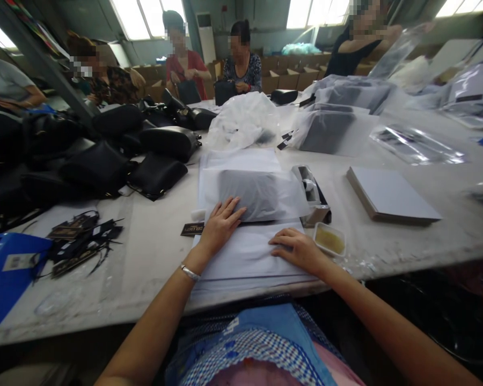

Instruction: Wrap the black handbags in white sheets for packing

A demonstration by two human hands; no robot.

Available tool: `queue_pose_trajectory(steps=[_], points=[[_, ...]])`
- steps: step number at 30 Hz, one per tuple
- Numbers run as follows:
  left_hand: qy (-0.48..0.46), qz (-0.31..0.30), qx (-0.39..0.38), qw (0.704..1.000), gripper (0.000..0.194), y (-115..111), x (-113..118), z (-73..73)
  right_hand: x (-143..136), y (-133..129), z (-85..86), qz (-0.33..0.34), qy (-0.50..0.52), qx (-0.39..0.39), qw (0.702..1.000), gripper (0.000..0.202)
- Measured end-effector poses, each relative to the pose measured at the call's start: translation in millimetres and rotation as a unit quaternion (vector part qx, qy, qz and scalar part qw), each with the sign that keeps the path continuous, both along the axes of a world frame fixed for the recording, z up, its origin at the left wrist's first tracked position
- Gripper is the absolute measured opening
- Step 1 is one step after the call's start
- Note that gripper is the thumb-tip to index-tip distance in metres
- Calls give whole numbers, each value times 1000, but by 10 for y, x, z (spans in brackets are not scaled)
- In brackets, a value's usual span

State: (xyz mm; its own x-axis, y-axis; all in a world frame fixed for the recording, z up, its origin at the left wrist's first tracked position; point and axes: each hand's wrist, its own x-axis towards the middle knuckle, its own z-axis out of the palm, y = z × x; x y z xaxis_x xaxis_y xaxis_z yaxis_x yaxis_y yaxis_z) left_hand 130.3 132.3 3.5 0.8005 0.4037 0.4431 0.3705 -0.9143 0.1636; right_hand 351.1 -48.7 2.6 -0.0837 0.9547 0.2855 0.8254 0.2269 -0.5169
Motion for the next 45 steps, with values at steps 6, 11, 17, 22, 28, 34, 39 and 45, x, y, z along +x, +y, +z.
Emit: queue_pose_trajectory(steps=[6, 11, 17, 22, 28, 34, 39, 45], points=[[-7, -5, -47, 999, 38, -9, -17, 54, 20, 79, 68, -2, 66, -60, 996, 17], [-24, -16, -130, 991, 48, 41, -31, 192, 59, 163, 221, -5, 111, -95, 989, 22], [75, -41, -218, 972, 51, 107, -87, 579, 146, 356, 501, -44, 105, -74, 991, 25], [199, -34, -140, 969, 66, -18, -97, 782, 165, 470, 637, -72, 32, -32, 996, 23], [178, 23, 40, 983, 16, -185, 1, 506, -101, 349, 571, -60, -151, 77, 984, 57], [126, 9, 116, 985, 17, -160, -73, 283, -111, 545, 248, -12, -255, 149, 955, 29], [87, -21, 123, 988, 20, -81, -167, 241, 71, 644, 83, 15, -239, 153, 959, 36], [96, -10, 68, 993, 21, 24, -155, 344, 147, 609, 210, -33, -190, 5, 981, 46]])
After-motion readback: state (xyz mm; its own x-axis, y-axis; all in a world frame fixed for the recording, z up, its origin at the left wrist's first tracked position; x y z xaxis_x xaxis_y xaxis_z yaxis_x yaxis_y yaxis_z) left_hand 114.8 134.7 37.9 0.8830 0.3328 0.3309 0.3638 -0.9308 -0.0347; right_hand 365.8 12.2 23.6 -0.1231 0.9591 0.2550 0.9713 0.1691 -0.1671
